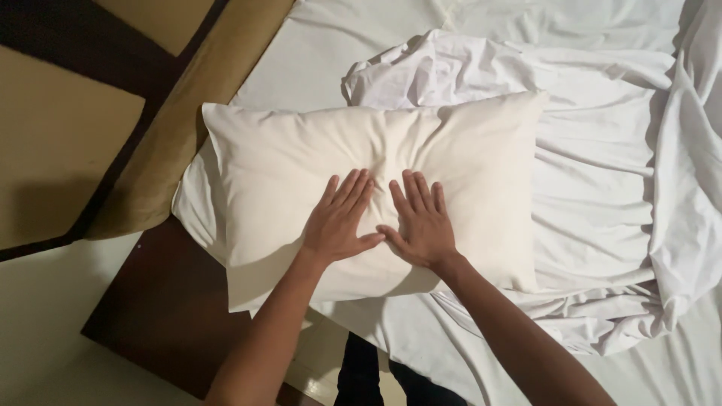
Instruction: The person spreads a white pillowcase flat on the bed and smooths it with both hands. They place a pillow at the open end and work the pillow into the case, gathering the fabric over the pillow and adjusting the corners as the clip ends.
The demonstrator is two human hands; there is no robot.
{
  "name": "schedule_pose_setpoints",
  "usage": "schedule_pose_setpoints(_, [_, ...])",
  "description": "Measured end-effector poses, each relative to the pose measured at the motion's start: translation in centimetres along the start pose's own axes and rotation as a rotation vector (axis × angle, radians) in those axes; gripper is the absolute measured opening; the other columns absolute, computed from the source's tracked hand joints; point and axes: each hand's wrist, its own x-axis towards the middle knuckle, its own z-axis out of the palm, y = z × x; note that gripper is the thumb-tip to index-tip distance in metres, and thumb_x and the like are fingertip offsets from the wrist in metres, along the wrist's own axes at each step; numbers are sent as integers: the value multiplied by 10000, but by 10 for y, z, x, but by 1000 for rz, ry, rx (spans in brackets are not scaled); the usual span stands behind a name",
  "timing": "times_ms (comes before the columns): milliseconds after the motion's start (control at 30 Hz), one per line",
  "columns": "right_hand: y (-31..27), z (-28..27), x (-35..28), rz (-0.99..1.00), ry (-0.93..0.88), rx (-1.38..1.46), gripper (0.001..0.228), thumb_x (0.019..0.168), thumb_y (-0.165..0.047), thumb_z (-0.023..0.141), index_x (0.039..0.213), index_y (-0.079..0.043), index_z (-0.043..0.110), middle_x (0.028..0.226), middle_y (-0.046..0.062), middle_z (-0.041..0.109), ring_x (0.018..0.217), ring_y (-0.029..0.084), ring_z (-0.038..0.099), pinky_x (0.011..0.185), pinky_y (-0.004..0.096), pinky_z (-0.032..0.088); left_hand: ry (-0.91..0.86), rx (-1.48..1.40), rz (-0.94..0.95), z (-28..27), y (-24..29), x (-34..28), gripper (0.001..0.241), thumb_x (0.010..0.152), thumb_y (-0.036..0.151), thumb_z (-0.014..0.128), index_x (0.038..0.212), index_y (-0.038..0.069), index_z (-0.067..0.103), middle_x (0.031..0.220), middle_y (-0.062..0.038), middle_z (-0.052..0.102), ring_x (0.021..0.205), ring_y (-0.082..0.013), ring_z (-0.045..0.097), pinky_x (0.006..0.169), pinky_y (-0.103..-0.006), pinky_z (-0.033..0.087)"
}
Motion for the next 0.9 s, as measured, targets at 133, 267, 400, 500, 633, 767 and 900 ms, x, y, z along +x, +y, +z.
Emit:
schedule_pose_setpoints(133, [-2, -12, -1, -61, -84, -41, 1033, 869, -718, 541, 1593, -47, 236, 1663, 250, 146, 1556, 394, 81, 1215, 605, 64, -109, -21, 29, -8, -2, 3, 1114, 725, 712, 708, 1507, -30, 427, 1612, -172, 377, 1520, -286, 281, 1239, -514, 166])
schedule_pose_setpoints(267, [10, -2, 0, -131, -57, -55, 1040, 876, -725, 539, 1602, -42, 239, 1666, 254, 150, 1560, 397, 95, 1220, 612, 78, -98, -13, 20, 5, -6, 2, 1147, 696, 733, 721, 1513, -17, 429, 1621, -151, 377, 1527, -268, 280, 1244, -512, 179])
schedule_pose_setpoints(400, [12, 9, 6, -124, -27, -125, 969, 899, -654, 547, 1596, -39, 272, 1670, 258, 182, 1567, 384, 127, 1225, 607, 103, -39, 20, 27, 16, -10, 3, 1058, 737, 663, 753, 1521, 19, 455, 1628, -123, 402, 1536, -256, 310, 1262, -503, 201])
schedule_pose_setpoints(500, [9, 15, 11, -114, 38, -153, 873, 930, -597, 558, 1576, -55, 333, 1661, 235, 250, 1563, 362, 183, 1231, 601, 132, -16, 57, 25, 21, -12, 4, 933, 786, 606, 744, 1507, 65, 501, 1611, -81, 439, 1523, -256, 338, 1259, -501, 217])
schedule_pose_setpoints(633, [4, 16, 19, -78, 119, -138, 746, 962, -520, 599, 1535, -68, 442, 1626, 165, 371, 1534, 329, 286, 1228, 602, 196, -5, 124, 1, 30, -13, 11, 692, 869, 504, 696, 1464, 167, 596, 1581, 1, 505, 1508, -233, 383, 1257, -482, 248])
schedule_pose_setpoints(767, [2, 18, 24, -68, 141, -137, 638, 941, -432, 635, 1472, -95, 525, 1596, 110, 447, 1511, 315, 344, 1218, 593, 237, -2, 160, 6, 37, -17, 16, 618, 909, 493, 672, 1424, 156, 630, 1550, 9, 528, 1487, -242, 404, 1237, -499, 257])
schedule_pose_setpoints(900, [8, 33, 26, -109, 250, -146, 485, 958, -353, 659, 1377, -110, 642, 1515, 65, 562, 1470, 283, 439, 1209, 574, 284, -8, 179, -17, 43, -16, 19, 518, 929, 445, 653, 1377, 185, 665, 1534, 41, 550, 1475, -222, 425, 1237, -491, 274])
